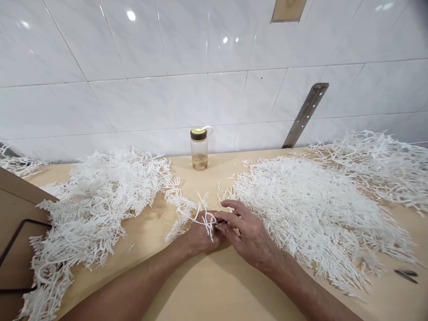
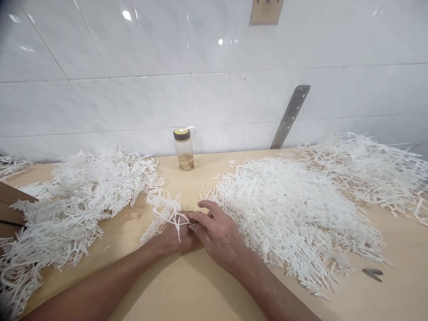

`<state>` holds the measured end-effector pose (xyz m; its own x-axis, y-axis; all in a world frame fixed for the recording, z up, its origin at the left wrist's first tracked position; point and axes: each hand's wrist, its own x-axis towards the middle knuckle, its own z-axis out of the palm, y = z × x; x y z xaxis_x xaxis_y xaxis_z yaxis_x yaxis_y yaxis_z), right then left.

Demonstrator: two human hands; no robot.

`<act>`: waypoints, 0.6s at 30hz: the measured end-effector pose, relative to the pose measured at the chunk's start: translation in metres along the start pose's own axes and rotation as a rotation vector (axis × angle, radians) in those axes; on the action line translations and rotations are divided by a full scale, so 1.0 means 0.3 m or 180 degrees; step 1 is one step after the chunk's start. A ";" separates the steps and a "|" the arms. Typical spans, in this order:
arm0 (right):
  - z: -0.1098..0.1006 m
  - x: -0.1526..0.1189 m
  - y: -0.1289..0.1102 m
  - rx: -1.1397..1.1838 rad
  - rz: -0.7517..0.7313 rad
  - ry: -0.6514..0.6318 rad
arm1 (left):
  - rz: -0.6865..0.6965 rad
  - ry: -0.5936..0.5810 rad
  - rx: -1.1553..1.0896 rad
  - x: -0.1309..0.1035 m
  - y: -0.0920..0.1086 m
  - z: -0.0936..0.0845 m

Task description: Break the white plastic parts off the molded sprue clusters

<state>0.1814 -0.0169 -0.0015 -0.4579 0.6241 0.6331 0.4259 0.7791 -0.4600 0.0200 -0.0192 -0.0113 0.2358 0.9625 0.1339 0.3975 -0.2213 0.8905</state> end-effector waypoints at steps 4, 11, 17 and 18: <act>0.014 -0.001 0.005 0.0061 -0.0098 0.0217 | 0.0659 -0.0258 0.1034 0.003 -0.022 0.008; 0.025 -0.007 -0.008 0.0184 0.0179 0.0159 | 0.0614 -0.0122 0.1060 0.005 -0.007 0.012; 0.029 -0.013 0.007 0.0030 0.0502 0.0097 | 0.0319 -0.0402 0.0450 -0.002 0.055 -0.017; 0.029 -0.013 0.010 0.0039 0.0471 0.0088 | 0.0318 -0.0362 0.0496 -0.002 0.058 -0.019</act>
<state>0.1776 -0.0165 -0.0107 -0.3691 0.7305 0.5746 0.4775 0.6794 -0.5571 0.0218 -0.0229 0.0066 0.3760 0.9126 0.1605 0.4973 -0.3449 0.7961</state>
